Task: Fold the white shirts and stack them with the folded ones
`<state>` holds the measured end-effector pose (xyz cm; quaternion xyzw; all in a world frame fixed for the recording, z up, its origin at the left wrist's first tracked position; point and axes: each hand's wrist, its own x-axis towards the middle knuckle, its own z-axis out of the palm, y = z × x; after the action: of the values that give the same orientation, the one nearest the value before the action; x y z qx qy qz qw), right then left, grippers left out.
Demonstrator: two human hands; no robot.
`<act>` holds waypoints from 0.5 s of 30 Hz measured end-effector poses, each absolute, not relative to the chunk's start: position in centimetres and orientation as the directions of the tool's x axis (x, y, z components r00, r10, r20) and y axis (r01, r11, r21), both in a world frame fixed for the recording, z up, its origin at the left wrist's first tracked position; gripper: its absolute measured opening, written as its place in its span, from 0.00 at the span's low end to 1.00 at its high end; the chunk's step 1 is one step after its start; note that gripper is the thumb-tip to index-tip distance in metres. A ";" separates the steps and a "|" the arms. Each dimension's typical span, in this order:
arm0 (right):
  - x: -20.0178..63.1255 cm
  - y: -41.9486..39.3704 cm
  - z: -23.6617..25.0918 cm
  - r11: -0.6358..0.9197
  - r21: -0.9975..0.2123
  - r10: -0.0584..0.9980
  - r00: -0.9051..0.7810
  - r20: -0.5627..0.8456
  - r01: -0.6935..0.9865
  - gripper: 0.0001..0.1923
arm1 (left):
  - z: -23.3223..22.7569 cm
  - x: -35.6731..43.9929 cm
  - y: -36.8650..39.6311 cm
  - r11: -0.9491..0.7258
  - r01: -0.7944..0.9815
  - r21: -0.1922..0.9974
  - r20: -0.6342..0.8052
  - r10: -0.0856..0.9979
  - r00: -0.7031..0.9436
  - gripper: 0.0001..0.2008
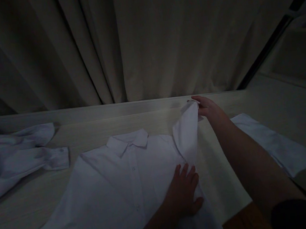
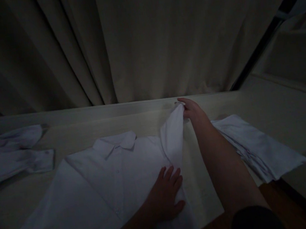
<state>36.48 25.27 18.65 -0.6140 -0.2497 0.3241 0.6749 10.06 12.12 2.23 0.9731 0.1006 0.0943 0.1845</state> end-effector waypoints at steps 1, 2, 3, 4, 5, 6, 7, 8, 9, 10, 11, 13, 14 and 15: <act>36.1 25.5 19.8 0.016 -0.990 0.751 0.655 -0.080 -0.140 0.04 | 2.3 10.0 12.1 -0.911 0.161 0.379 0.148 0.231 0.962 0.36; 35.6 25.7 20.9 0.001 -0.988 0.758 0.645 -0.099 -0.153 0.07 | 2.3 10.0 12.1 -0.911 0.161 0.380 0.152 0.233 0.961 0.36; 35.1 25.8 22.1 -0.003 -0.986 0.763 0.638 -0.109 -0.164 0.09 | 2.2 10.0 12.1 -0.911 0.161 0.380 0.156 0.234 0.960 0.36; 34.6 26.0 23.3 0.006 -0.986 0.763 0.638 -0.102 -0.165 0.11 | 2.2 10.0 12.1 -0.912 0.160 0.378 0.159 0.234 0.959 0.36; 34.1 26.1 24.5 0.024 -0.987 0.765 0.638 -0.085 -0.160 0.12 | 2.2 10.1 12.1 -0.913 0.159 0.375 0.161 0.233 0.959 0.36; 33.6 26.1 25.7 0.044 -0.988 0.773 0.631 -0.061 -0.149 0.13 | 2.1 10.1 12.1 -0.915 0.161 0.369 0.163 0.234 0.958 0.36; 33.1 26.0 26.9 0.067 -0.989 0.789 0.614 -0.030 -0.134 0.13 | 2.1 10.1 12.1 -0.917 0.163 0.363 0.165 0.235 0.958 0.36; 32.5 25.9 28.1 0.090 -0.989 0.809 0.587 0.006 -0.114 0.12 | 2.1 10.1 12.1 -0.920 0.162 0.358 0.166 0.233 0.958 0.36; 31.8 25.7 29.2 0.109 -0.990 0.834 0.551 0.042 -0.090 0.11 | 2.1 10.1 12.1 -0.922 0.161 0.353 0.170 0.232 0.958 0.36; 31.0 25.4 30.3 0.119 -0.991 0.861 0.503 0.071 -0.063 0.10 | 2.2 10.1 12.1 -0.923 0.160 0.350 0.174 0.232 0.957 0.35; 30.2 25.0 31.3 0.123 -0.992 0.889 0.449 0.094 -0.037 0.09 | 2.2 10.1 12.1 -0.924 0.158 0.347 0.179 0.231 0.956 0.35; 28.3 24.1 32.8 0.124 -0.992 0.935 0.334 0.120 0.008 0.11 | 2.4 10.0 12.0 -0.927 0.152 0.343 0.183 0.224 0.957 0.34; 27.3 23.6 33.5 0.126 -0.992 0.951 0.281 0.128 0.028 0.12 | 2.5 10.0 12.0 -0.928 0.151 0.341 0.183 0.223 0.958 0.34; 26.3 23.1 34.0 0.129 -0.991 0.961 0.242 0.136 0.046 0.13 | 2.5 10.0 12.0 -0.928 0.150 0.341 0.182 0.222 0.958 0.34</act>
<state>26.28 23.12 34.01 -0.5307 -0.4741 0.3925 0.5827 9.97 11.96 2.50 0.9758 0.0953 0.1094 0.1638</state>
